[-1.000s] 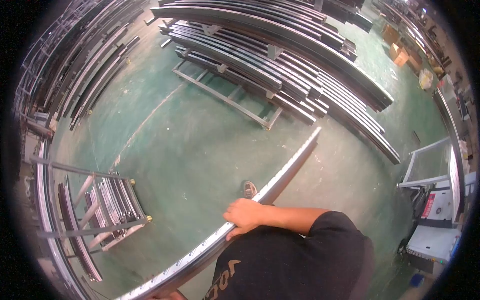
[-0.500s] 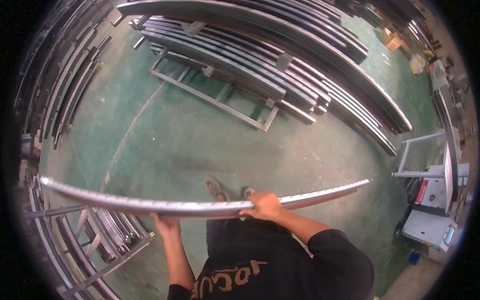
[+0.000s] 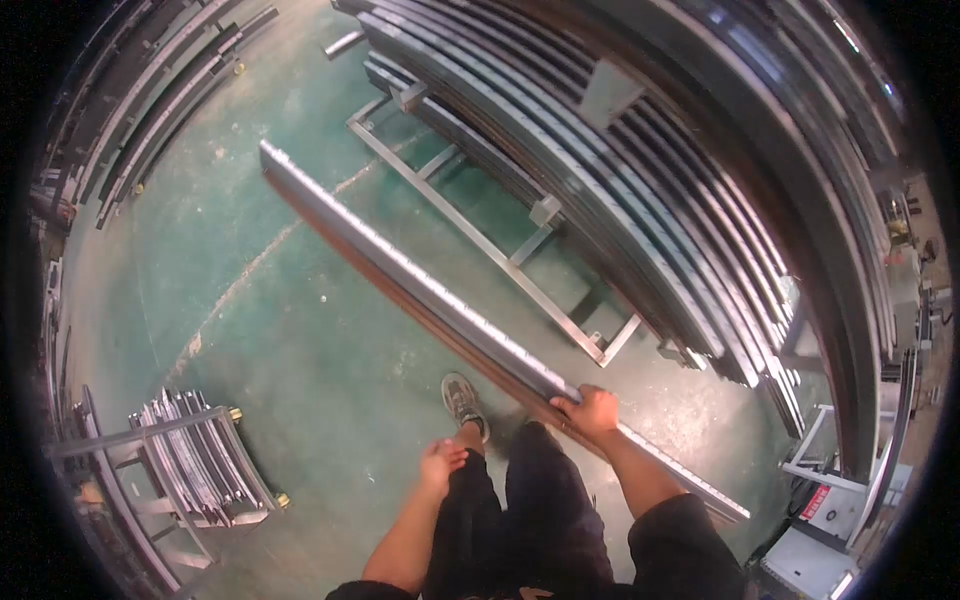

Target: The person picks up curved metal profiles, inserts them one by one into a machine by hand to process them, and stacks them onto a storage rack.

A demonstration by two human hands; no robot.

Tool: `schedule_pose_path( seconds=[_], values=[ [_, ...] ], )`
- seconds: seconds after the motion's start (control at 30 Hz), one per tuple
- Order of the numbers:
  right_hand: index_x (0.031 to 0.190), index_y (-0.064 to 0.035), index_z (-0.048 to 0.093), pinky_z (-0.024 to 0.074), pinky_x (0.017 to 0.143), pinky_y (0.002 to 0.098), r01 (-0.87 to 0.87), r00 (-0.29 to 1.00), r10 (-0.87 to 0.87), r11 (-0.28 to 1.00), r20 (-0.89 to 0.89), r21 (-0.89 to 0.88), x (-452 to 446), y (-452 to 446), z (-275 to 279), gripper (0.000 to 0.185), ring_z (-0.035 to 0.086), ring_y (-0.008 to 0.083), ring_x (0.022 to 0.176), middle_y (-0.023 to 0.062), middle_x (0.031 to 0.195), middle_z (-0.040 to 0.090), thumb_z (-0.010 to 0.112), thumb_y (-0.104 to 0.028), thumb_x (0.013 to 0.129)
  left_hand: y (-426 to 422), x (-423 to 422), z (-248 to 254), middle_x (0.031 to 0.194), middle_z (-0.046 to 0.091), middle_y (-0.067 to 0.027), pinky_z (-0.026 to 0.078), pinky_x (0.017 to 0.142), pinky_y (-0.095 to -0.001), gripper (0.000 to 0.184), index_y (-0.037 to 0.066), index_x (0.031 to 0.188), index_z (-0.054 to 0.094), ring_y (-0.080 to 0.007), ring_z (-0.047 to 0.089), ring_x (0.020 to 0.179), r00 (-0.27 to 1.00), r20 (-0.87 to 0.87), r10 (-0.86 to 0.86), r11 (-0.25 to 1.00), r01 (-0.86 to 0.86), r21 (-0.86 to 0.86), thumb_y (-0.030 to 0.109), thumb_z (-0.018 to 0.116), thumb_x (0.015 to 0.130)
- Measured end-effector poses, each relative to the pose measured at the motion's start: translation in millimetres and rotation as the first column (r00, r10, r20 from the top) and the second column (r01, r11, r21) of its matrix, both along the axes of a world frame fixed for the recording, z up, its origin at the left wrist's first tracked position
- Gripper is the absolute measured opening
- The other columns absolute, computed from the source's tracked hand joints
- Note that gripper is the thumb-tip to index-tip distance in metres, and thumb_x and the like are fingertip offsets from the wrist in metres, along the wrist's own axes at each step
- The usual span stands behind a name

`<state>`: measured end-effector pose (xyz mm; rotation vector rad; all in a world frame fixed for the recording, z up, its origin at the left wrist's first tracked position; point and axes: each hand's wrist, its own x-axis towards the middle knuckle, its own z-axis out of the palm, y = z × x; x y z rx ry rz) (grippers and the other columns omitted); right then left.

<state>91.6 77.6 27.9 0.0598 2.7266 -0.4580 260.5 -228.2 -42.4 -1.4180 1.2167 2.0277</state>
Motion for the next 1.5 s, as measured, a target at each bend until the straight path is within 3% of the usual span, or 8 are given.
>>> schedule_pose_path(
  seconds=[0.4,0.63,0.8,0.83,0.97,1.03,1.23,1.5],
  values=[
    [0.077,-0.0023,0.064,0.0536,0.07,0.0479,0.103,0.92,-0.064,0.991,-0.387,0.081,-268.3,26.3,-326.4,0.062,0.066,0.0427,0.078,0.0235,0.083,0.068,0.075,-0.063,0.074,20.4,-103.8,-59.9,0.095,0.07,-0.0094,0.045,0.056,-0.0235,0.032,-0.001,0.121,0.054,-0.016,0.067,0.07,0.982,-0.05,-0.18,0.968,0.167,-0.189,0.018,0.063,0.097],
    [0.091,-0.0055,0.07,0.0535,0.074,0.0494,0.21,0.944,-0.174,0.972,-0.281,0.102,-346.3,58.3,-398.8,0.057,0.068,0.0397,0.086,0.0195,0.092,0.07,0.07,-0.061,0.078,31.2,-159.9,-68.8,0.095,0.07,-0.012,0.049,0.06,-0.0232,0.026,-0.002,0.118,0.056,-0.017,0.069,0.076,0.977,-0.132,-0.168,0.963,0.135,-0.232,0.007,0.062,0.094],
    [0.118,-0.0048,0.067,0.0469,0.098,0.0492,0.317,0.745,-0.267,0.948,-0.611,-0.028,-399.8,48.8,-401.9,0.039,0.063,0.0414,0.11,0.0233,0.116,0.067,0.066,-0.027,0.087,41.5,-179.6,-77.1,0.092,0.07,-0.0108,0.047,0.057,-0.0225,0.025,-0.001,0.116,0.057,-0.0165,0.068,0.072,0.974,-0.164,-0.158,0.964,0.116,-0.239,0.01,0.063,0.094],
    [0.116,-0.0014,0.067,0.0466,0.098,0.0497,0.189,0.596,-0.058,0.979,-0.801,0.07,-400.8,58.5,-442.3,0.035,0.062,0.0446,0.108,0.0263,0.112,0.067,0.066,-0.019,0.085,41.7,-176.7,-78.8,0.092,0.07,-0.0109,0.049,0.059,-0.0233,0.025,-0.001,0.116,0.057,-0.0159,0.068,0.075,0.969,-0.139,-0.203,0.954,0.164,-0.249,0.007,0.063,0.094],
    [0.128,-0.0026,0.053,0.0441,0.099,0.051,0.107,0.831,0.002,0.981,-0.556,0.164,-324.1,-15.9,-337.0,0.059,0.056,0.0383,0.117,0.019,0.124,0.061,0.075,-0.02,0.076,40.2,-161.2,-84.1,0.093,0.07,-0.0083,0.047,0.058,-0.0229,0.024,0.001,0.112,0.06,-0.014,0.067,0.072,0.968,-0.094,-0.234,0.949,0.205,-0.24,0.015,0.067,0.093],
    [0.11,-0.0033,0.063,0.0478,0.091,0.047,-0.165,0.886,0.057,0.966,-0.46,-0.197,-269.1,-44.9,-220.3,0.041,0.061,0.0375,0.102,0.0183,0.113,0.064,0.079,-0.018,0.076,44.0,-172.3,-62.4,0.086,0.066,-0.0031,0.043,0.054,-0.0219,0.021,0.002,0.11,0.061,-0.0087,0.059,0.069,0.971,-0.032,-0.237,0.952,0.225,-0.208,0.017,0.065,0.095],
    [0.102,-0.0016,0.065,0.0488,0.073,0.0446,-0.296,0.482,0.215,0.952,-0.849,0.073,-247.5,-27.8,38.5,0.031,0.062,0.0332,0.085,0.014,0.096,0.065,0.076,-0.005,0.074,34.5,-147.7,-80.1,0.087,0.063,-0.001,0.049,0.059,-0.0236,0.015,0.001,0.107,0.06,-0.01,0.06,0.071,0.935,-0.167,-0.314,0.931,0.269,-0.247,0.012,0.063,0.097],
    [0.127,0.0005,0.053,0.0535,0.08,0.0438,-0.019,0.711,0.215,0.958,-0.67,0.287,-326.3,-19.7,28.5,0.049,0.064,0.0387,0.095,0.0209,0.107,0.063,0.072,-0.022,0.088,8.2,-118.9,-103.6,0.084,0.067,-0.0051,0.05,0.058,-0.0259,0.012,0.0,0.104,0.062,-0.0117,0.063,0.067,0.885,-0.284,-0.369,0.882,0.238,-0.406,0.007,0.062,0.094]
  ],
)
